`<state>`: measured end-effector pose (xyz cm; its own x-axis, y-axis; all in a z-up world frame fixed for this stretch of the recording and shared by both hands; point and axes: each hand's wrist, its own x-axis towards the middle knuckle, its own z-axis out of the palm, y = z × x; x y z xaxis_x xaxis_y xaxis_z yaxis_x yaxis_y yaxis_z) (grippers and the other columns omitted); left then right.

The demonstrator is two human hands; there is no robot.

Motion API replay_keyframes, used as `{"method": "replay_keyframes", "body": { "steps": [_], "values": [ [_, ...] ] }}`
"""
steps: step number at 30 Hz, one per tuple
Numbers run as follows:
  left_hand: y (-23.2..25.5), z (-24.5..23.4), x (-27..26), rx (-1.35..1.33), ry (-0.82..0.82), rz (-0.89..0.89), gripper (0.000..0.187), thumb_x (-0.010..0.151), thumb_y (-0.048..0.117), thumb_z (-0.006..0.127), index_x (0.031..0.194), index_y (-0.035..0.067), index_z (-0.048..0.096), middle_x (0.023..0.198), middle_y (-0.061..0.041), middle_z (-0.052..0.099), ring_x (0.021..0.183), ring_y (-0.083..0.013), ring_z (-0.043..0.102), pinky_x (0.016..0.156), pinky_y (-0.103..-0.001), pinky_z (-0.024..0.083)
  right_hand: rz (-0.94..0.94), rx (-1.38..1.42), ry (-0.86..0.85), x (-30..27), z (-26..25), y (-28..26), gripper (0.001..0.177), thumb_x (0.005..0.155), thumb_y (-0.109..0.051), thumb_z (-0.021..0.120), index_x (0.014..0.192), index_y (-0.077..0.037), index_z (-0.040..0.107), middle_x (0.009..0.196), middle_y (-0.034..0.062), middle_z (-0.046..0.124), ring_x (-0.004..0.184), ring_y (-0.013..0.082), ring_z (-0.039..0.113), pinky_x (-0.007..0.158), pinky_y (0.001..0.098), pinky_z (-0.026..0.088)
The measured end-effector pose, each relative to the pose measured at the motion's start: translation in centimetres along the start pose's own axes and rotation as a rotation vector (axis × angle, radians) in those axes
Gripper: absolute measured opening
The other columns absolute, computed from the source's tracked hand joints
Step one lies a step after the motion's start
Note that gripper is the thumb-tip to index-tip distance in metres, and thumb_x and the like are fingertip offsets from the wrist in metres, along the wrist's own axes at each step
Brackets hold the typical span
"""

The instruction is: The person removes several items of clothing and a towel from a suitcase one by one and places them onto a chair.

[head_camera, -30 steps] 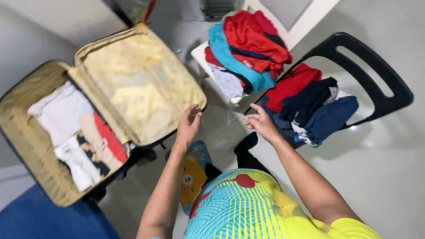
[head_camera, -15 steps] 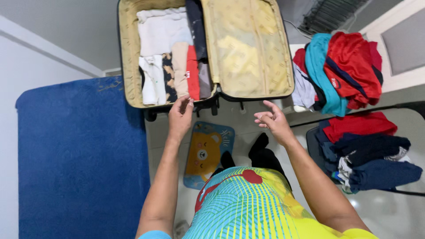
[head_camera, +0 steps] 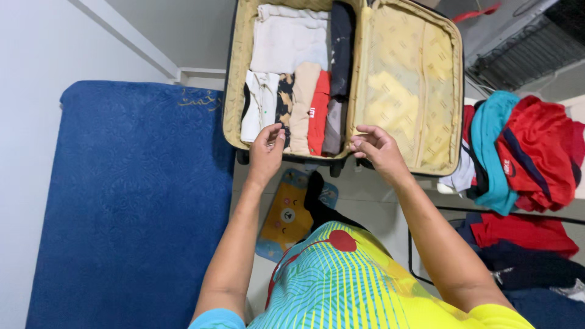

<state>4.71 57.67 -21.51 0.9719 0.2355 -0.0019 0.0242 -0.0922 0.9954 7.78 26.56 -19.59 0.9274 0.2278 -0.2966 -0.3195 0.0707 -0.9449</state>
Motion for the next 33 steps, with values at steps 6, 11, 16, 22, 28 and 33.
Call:
{"method": "replay_keyframes", "body": {
  "steps": [6, 11, 16, 22, 28, 33],
  "values": [
    [0.3, -1.2, 6.9, 0.178, -0.029, -0.012, 0.033, 0.097, 0.017, 0.065, 0.126, 0.001, 0.065, 0.112, -0.013, 0.075, 0.104, -0.0193, 0.073, 0.087, -0.032, 0.059, -0.068, -0.148, 0.030, 11.1, 3.9, -1.4, 0.054, 0.091, -0.009, 0.070, 0.141, 0.001, 0.049, 0.134, 0.0182, 0.062, 0.120, 0.0257, 0.064, 0.096, 0.0350, 0.058],
    [-1.4, -0.4, 11.7, 0.388, -0.048, -0.005, 0.038, 0.092, 0.020, 0.070, 0.126, 0.002, 0.066, 0.122, -0.021, 0.072, 0.114, -0.0312, 0.066, 0.097, -0.041, 0.053, -0.075, -0.677, 0.210, 19.4, 4.9, -0.1, 0.083, 0.088, -0.019, 0.077, 0.152, 0.002, 0.029, 0.153, 0.0292, 0.035, 0.142, 0.0406, 0.039, 0.114, 0.0457, 0.038],
    [-4.6, 0.3, 13.9, 0.778, -0.236, -0.164, 0.060, 0.089, 0.029, 0.072, 0.145, 0.014, 0.054, 0.156, -0.028, 0.031, 0.144, -0.0440, 0.028, 0.117, -0.047, 0.027, -0.066, -0.848, 0.317, 24.3, 5.7, 1.9, 0.102, 0.084, -0.019, 0.077, 0.157, 0.007, 0.011, 0.154, 0.0358, 0.025, 0.144, 0.0492, 0.030, 0.119, 0.0484, 0.028],
    [-7.1, -1.3, 13.0, 0.929, -0.383, -0.210, 0.068, 0.087, 0.030, 0.071, 0.151, 0.022, 0.048, 0.167, -0.017, 0.019, 0.152, -0.0373, 0.015, 0.119, -0.053, 0.021, 0.068, -1.152, 0.313, 24.8, 6.8, 1.6, 0.103, 0.086, -0.018, 0.074, 0.160, 0.003, 0.006, 0.145, 0.0396, 0.031, 0.131, 0.0554, 0.036, 0.112, 0.0540, 0.033],
    [-6.3, -1.4, 13.5, 0.872, -0.409, -0.319, 0.061, 0.087, 0.032, 0.071, 0.146, 0.024, 0.054, 0.170, -0.013, 0.015, 0.155, -0.0342, 0.010, 0.120, -0.055, 0.018, 0.032, -1.074, 0.334, 24.2, 6.0, -0.4, 0.100, 0.082, -0.007, 0.068, 0.161, 0.004, 0.008, 0.126, 0.0322, 0.055, 0.119, 0.0464, 0.055, 0.106, 0.0497, 0.044],
    [-7.1, -1.7, 13.8, 0.819, -0.391, -0.281, 0.052, 0.089, 0.034, 0.070, 0.139, 0.022, 0.060, 0.168, -0.015, 0.021, 0.155, -0.0351, 0.013, 0.122, -0.051, 0.018, 0.046, -0.653, 0.428, 22.9, 5.8, -0.7, 0.090, 0.084, -0.015, 0.067, 0.159, 0.003, 0.021, 0.125, 0.0268, 0.062, 0.112, 0.0375, 0.066, 0.101, 0.0407, 0.053]
  ]
}}
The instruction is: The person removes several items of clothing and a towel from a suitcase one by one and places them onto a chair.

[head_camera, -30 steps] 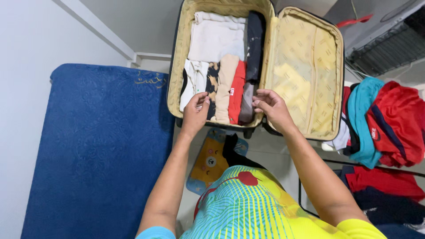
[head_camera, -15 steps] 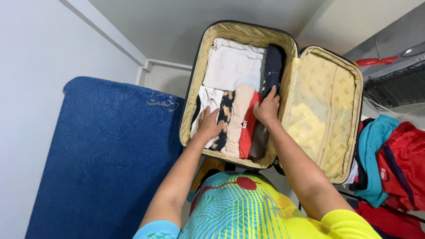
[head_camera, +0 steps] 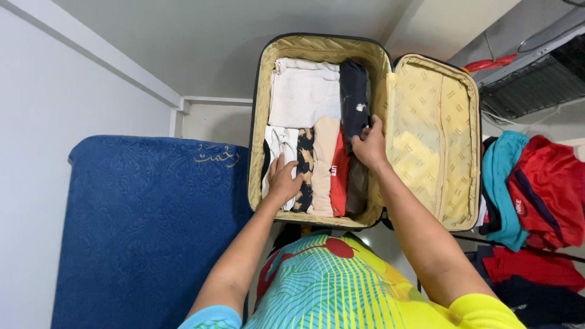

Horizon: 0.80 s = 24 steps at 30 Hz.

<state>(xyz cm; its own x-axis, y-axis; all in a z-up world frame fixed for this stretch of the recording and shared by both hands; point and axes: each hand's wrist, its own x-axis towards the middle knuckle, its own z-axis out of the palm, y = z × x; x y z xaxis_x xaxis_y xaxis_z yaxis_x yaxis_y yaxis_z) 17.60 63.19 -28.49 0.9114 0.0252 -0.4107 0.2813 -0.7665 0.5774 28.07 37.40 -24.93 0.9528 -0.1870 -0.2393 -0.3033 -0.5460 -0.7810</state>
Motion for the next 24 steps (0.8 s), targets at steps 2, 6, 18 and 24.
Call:
{"method": "replay_keyframes", "body": {
  "steps": [2, 6, 18, 24],
  "values": [
    [-1.0, 0.2, 0.2, -0.033, 0.013, 0.036, 0.050, 0.089, 0.035, 0.070, 0.136, 0.021, 0.063, 0.167, -0.017, 0.024, 0.155, -0.0360, 0.016, 0.123, -0.049, 0.020, -0.053, -0.088, 0.016, 0.0, 0.5, 0.7, 0.095, 0.082, -0.020, 0.075, 0.154, 0.007, 0.019, 0.130, 0.0305, 0.057, 0.118, 0.0399, 0.061, 0.102, 0.0426, 0.049],
    [-2.9, 0.5, 0.2, -0.144, 0.001, 0.101, 0.049, 0.090, 0.032, 0.069, 0.135, 0.012, 0.062, 0.161, -0.021, 0.034, 0.153, -0.0362, 0.023, 0.123, -0.042, 0.023, -0.049, -0.492, -0.030, 0.7, 3.0, 2.9, 0.111, 0.079, -0.029, 0.086, 0.153, 0.010, 0.012, 0.135, 0.0343, 0.050, 0.123, 0.0497, 0.049, 0.104, 0.0483, 0.041],
    [-4.3, 1.3, -0.3, -0.775, -0.009, 0.191, 0.040, 0.095, 0.033, 0.071, 0.122, 0.004, 0.069, 0.117, -0.016, 0.074, 0.110, -0.0252, 0.068, 0.097, -0.035, 0.053, -0.052, 0.470, -0.207, -6.9, -0.2, -4.9, 0.037, 0.093, -0.003, 0.061, 0.128, 0.007, 0.065, 0.113, 0.0084, 0.074, 0.099, 0.0152, 0.069, 0.089, 0.0289, 0.053],
    [-0.7, -2.8, -2.7, -1.654, -0.391, -0.163, 0.027, 0.098, 0.029, 0.069, 0.114, 0.008, 0.067, 0.104, -0.007, 0.071, 0.092, -0.0219, 0.068, 0.082, -0.038, 0.058, 0.178, 0.849, -0.665, -16.5, 0.1, -1.4, 0.046, 0.083, 0.002, 0.055, 0.128, 0.005, 0.065, 0.109, 0.0097, 0.072, 0.091, 0.0152, 0.068, 0.083, 0.0300, 0.055]
  ]
}}
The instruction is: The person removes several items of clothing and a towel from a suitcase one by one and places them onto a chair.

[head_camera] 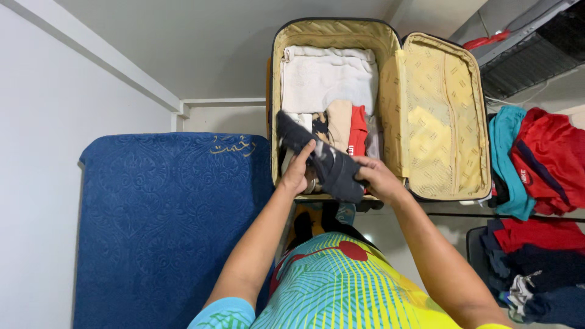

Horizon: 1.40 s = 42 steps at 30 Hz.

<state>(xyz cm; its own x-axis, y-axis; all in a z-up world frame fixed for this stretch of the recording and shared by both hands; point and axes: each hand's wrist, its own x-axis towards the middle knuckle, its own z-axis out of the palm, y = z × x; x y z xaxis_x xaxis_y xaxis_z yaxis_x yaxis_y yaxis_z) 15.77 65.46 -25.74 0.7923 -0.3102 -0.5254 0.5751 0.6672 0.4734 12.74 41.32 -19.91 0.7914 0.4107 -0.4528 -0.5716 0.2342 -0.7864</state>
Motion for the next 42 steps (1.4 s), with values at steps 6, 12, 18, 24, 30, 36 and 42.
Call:
{"method": "replay_keyframes", "body": {
  "steps": [6, 12, 18, 24, 30, 36, 42],
  "values": [
    [-0.4, 4.0, -4.5, -0.075, -0.155, 0.046, 0.023, 0.098, 0.019, 0.069, 0.110, -0.001, 0.069, 0.102, -0.010, 0.073, 0.090, -0.0220, 0.072, 0.082, -0.039, 0.061, -0.075, -0.592, 0.229, -6.0, 4.1, 1.5, 0.079, 0.080, -0.018, 0.076, 0.150, -0.008, 0.041, 0.126, 0.0123, 0.065, 0.110, 0.0186, 0.062, 0.093, 0.0308, 0.052],
    [-2.7, 7.6, -6.8, -0.068, -0.374, -0.026, 0.031, 0.103, 0.020, 0.061, 0.126, 0.000, 0.057, 0.116, -0.012, 0.068, 0.106, -0.0226, 0.070, 0.095, -0.040, 0.058, -0.357, -1.022, 0.488, -9.5, 7.5, 1.0, 0.113, 0.062, -0.026, 0.096, 0.152, -0.001, 0.032, 0.136, 0.0221, 0.054, 0.125, 0.0274, 0.055, 0.102, 0.0378, 0.044],
    [-5.0, 8.9, -8.3, 0.213, -0.300, 0.072, 0.060, 0.094, 0.014, 0.060, 0.147, 0.007, 0.032, 0.128, -0.011, 0.057, 0.112, -0.0210, 0.062, 0.094, -0.041, 0.055, -0.332, -0.614, 0.571, -12.9, 6.2, 2.6, 0.082, 0.070, -0.010, 0.071, 0.149, -0.003, 0.049, 0.114, 0.0061, 0.068, 0.096, 0.0122, 0.063, 0.088, 0.0271, 0.052],
    [-6.0, 8.8, -8.1, 0.770, -0.105, 0.708, 0.085, 0.085, 0.012, 0.076, 0.152, 0.004, 0.024, 0.134, -0.021, 0.052, 0.123, -0.0326, 0.055, 0.106, -0.045, 0.046, -0.248, -0.490, 0.369, -18.4, 3.7, 2.6, 0.064, 0.075, -0.004, 0.057, 0.138, -0.004, 0.061, 0.099, -0.0016, 0.068, 0.081, 0.0057, 0.059, 0.076, 0.0221, 0.052],
    [-7.0, 10.5, -10.5, 1.337, -0.181, 1.079, 0.039, 0.082, 0.019, 0.085, 0.116, 0.007, 0.071, 0.139, -0.026, 0.055, 0.124, -0.0349, 0.056, 0.107, -0.040, 0.044, -0.042, -0.530, 0.417, -22.9, -0.5, 6.0, 0.031, 0.082, -0.006, 0.052, 0.105, 0.003, 0.071, 0.079, 0.0005, 0.064, 0.070, 0.0100, 0.055, 0.063, 0.0276, 0.049],
    [-11.5, 13.8, -14.1, 1.155, -0.358, 0.533, 0.024, 0.100, 0.023, 0.065, 0.109, 0.002, 0.071, 0.093, -0.008, 0.075, 0.087, -0.0133, 0.068, 0.082, -0.028, 0.054, -0.250, -0.576, 0.505, -28.9, -3.7, 9.1, 0.025, 0.084, -0.005, 0.053, 0.101, 0.004, 0.070, 0.083, -0.0024, 0.068, 0.074, 0.0065, 0.060, 0.068, 0.0230, 0.050],
    [-16.0, 15.9, -17.1, 1.150, -0.463, 0.469, 0.024, 0.105, 0.023, 0.060, 0.105, 0.000, 0.065, 0.086, -0.003, 0.068, 0.082, -0.0084, 0.058, 0.077, -0.026, 0.051, -0.226, -0.358, 0.638, -34.2, -5.8, 11.4, 0.015, 0.080, 0.002, 0.060, 0.088, 0.003, 0.073, 0.071, 0.0001, 0.064, 0.061, 0.0077, 0.053, 0.054, 0.0248, 0.042]
  ]
}}
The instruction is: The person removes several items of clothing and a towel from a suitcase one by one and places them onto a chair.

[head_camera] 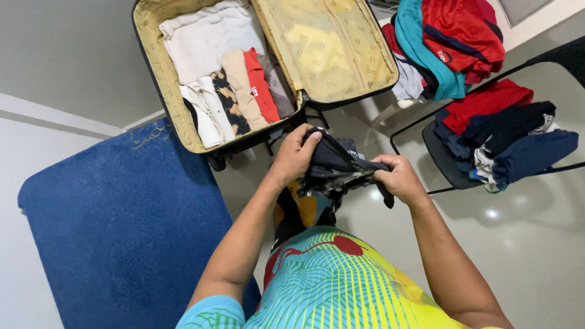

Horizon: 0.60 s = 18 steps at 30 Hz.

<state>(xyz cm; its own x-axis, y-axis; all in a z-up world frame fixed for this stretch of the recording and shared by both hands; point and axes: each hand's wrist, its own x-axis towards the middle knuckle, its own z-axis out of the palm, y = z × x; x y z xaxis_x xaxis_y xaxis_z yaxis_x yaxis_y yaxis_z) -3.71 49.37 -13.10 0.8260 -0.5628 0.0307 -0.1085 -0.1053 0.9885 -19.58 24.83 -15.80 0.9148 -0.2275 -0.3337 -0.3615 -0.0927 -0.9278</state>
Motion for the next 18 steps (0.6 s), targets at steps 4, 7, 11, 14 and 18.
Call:
{"method": "replay_keyframes", "body": {
  "steps": [4, 7, 11, 14, 18],
  "values": [
    [0.5, 1.5, -0.6, -0.157, -0.035, -0.032, 0.023, 0.103, 0.023, 0.063, 0.106, 0.001, 0.067, 0.089, 0.003, 0.067, 0.082, -0.0038, 0.058, 0.074, -0.023, 0.050, -0.069, 0.015, -0.038, -1.8, -1.1, 0.1, 0.013, 0.083, 0.001, 0.061, 0.087, 0.000, 0.073, 0.073, -0.0021, 0.066, 0.064, 0.0041, 0.055, 0.058, 0.0220, 0.045],
    [0.9, 2.3, -1.1, -0.184, -0.064, -0.048, 0.019, 0.102, 0.021, 0.066, 0.104, 0.002, 0.068, 0.088, 0.004, 0.067, 0.080, -0.0024, 0.058, 0.073, -0.021, 0.051, -0.019, 0.070, -0.062, -2.8, -1.2, -0.7, 0.009, 0.085, -0.003, 0.062, 0.084, -0.001, 0.071, 0.068, -0.0028, 0.065, 0.058, 0.0054, 0.055, 0.053, 0.0236, 0.046],
    [1.2, 3.1, -1.4, -0.319, -0.108, -0.052, 0.017, 0.102, 0.021, 0.066, 0.106, 0.004, 0.068, 0.090, 0.006, 0.066, 0.082, -0.0015, 0.057, 0.074, -0.021, 0.049, -0.108, -0.125, 0.062, -3.7, -1.0, -1.3, 0.013, 0.091, -0.011, 0.071, 0.084, 0.000, 0.069, 0.068, -0.0042, 0.059, 0.063, 0.0034, 0.049, 0.056, 0.0229, 0.041],
    [1.9, 3.6, -1.7, -0.279, -0.165, -0.001, 0.018, 0.102, 0.021, 0.068, 0.102, 0.003, 0.068, 0.088, 0.006, 0.065, 0.080, -0.0017, 0.055, 0.072, -0.021, 0.048, -0.164, -0.217, 0.138, -4.3, -1.6, -0.9, 0.008, 0.082, -0.008, 0.070, 0.087, -0.002, 0.070, 0.070, -0.0009, 0.060, 0.066, 0.0071, 0.052, 0.060, 0.0244, 0.044],
    [3.6, 4.0, -2.4, -0.094, -0.292, -0.056, 0.020, 0.100, 0.025, 0.068, 0.101, 0.005, 0.068, 0.081, 0.008, 0.058, 0.074, -0.0015, 0.050, 0.064, -0.022, 0.044, -0.373, -0.570, 0.285, -4.1, -3.4, 1.2, 0.012, 0.073, -0.002, 0.071, 0.084, -0.004, 0.074, 0.088, 0.0092, 0.065, 0.082, 0.0222, 0.063, 0.074, 0.0316, 0.050]
  ]
}}
